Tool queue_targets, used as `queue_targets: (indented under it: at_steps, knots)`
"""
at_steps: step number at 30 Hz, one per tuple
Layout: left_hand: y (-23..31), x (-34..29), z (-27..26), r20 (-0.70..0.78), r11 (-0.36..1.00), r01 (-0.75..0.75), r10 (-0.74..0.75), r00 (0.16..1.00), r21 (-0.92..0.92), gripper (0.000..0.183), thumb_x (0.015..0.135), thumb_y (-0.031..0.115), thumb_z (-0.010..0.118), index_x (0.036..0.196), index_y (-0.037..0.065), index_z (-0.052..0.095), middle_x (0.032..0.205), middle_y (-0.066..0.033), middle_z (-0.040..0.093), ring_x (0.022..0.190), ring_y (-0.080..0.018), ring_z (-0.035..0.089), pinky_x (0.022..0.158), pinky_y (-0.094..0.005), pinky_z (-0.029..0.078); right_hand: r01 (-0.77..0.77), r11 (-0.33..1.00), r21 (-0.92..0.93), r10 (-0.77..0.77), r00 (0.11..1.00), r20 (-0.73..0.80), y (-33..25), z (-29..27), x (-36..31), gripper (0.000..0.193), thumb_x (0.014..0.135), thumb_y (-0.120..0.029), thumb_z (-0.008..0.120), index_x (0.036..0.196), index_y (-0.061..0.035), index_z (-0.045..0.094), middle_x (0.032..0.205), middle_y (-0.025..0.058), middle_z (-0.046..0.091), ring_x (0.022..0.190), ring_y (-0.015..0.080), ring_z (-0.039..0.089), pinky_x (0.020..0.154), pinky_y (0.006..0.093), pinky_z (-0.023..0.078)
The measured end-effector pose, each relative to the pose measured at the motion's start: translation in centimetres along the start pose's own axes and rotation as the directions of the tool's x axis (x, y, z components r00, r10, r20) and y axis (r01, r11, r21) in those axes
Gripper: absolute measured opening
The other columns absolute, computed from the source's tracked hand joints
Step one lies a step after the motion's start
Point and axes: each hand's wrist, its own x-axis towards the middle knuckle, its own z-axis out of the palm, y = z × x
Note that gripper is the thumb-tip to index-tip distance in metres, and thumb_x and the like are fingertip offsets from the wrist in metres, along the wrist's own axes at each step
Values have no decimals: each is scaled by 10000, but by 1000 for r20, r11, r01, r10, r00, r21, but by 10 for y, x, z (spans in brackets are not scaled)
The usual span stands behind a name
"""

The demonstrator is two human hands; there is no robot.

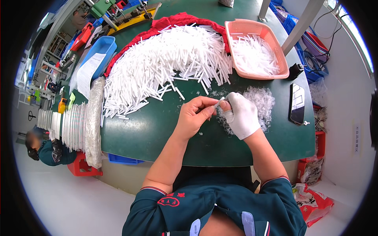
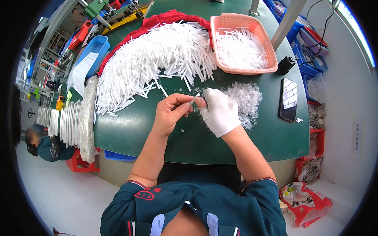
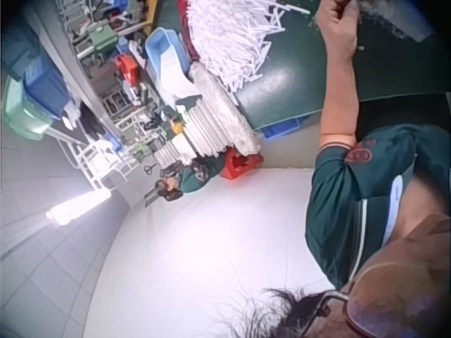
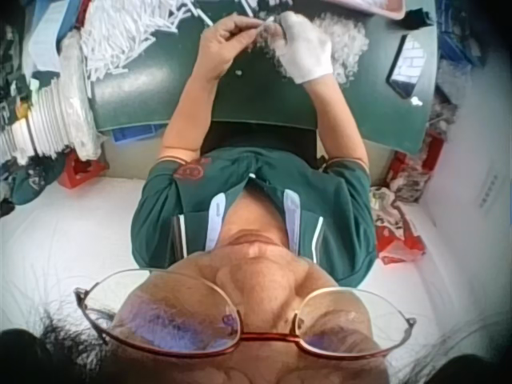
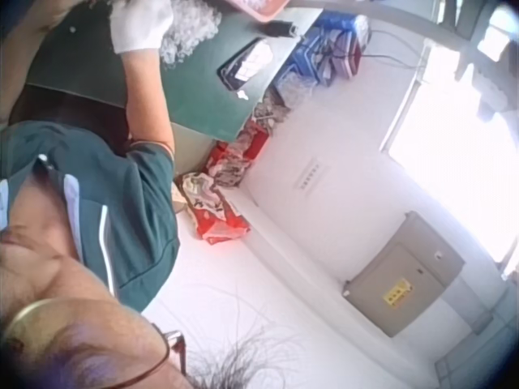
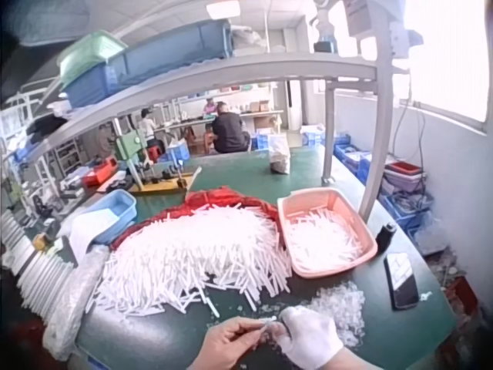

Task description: The person puts on a protective glove, picks up a utility knife, and trims plastic tubes one by one with the knife.

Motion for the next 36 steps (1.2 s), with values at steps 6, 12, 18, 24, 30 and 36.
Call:
queue_targets:
  at_steps: [6, 12, 18, 24, 30, 36]
  knots:
    - [-1, 0, 1, -17, 995, -38, 40, 999, 90, 162, 891, 58, 601, 1042, 12, 639, 838, -16, 641, 740, -55, 567, 635, -198, 445, -79, 993, 83, 68, 990, 125, 2, -5, 1, 325, 921, -354, 515, 792, -57, 548, 711, 161, 583, 688, 373, 587, 596, 442, 461]
    - [-5, 1, -2, -53, 989, -62, 69, 996, 131, 208, 898, 35, 577, 1098, -18, 595, 878, -52, 631, 767, -87, 581, 656, -212, 463, -155, 857, 491, 39, 971, 238, -5, -16, -5, 323, 917, -338, 545, 840, -27, 586, 669, 164, 575, 623, 329, 591, 597, 388, 464]
    - [0, 0, -1, -36, 997, -47, 49, 998, 66, 222, 910, 45, 553, 1116, -29, 586, 837, -61, 625, 718, -90, 565, 639, -217, 463, -136, 965, 226, 124, 990, 66, -1, -10, 1, 245, 852, -274, 645, 828, -38, 584, 689, 156, 608, 663, 335, 624, 571, 385, 475]
    - [2, 0, 1, -9, 1000, -2, 2, 1000, -5, 215, 923, 53, 535, 1117, -8, 605, 812, -37, 622, 694, -62, 539, 623, -202, 447, 23, 997, 79, -18, 998, -62, -4, -6, 0, 203, 806, -247, 676, 823, -67, 582, 724, 123, 615, 664, 313, 623, 575, 385, 486]
    - [3, -1, 3, 8, 1000, 12, -12, 1000, -11, 219, 922, 57, 542, 1119, -3, 616, 813, -42, 626, 696, -68, 546, 618, -207, 455, 43, 999, 0, -43, 997, -65, -5, -7, 1, 219, 798, -266, 678, 788, -73, 576, 709, 107, 600, 654, 304, 613, 566, 385, 477]
    - [3, -2, 3, 10, 1000, 8, -8, 1000, 0, 219, 915, 49, 545, 1113, 0, 624, 817, -42, 628, 698, -69, 550, 616, -207, 456, 82, 995, -56, -87, 992, -92, -5, -5, 1, 247, 800, -279, 672, 730, -77, 549, 681, 100, 575, 618, 299, 594, 547, 389, 468]
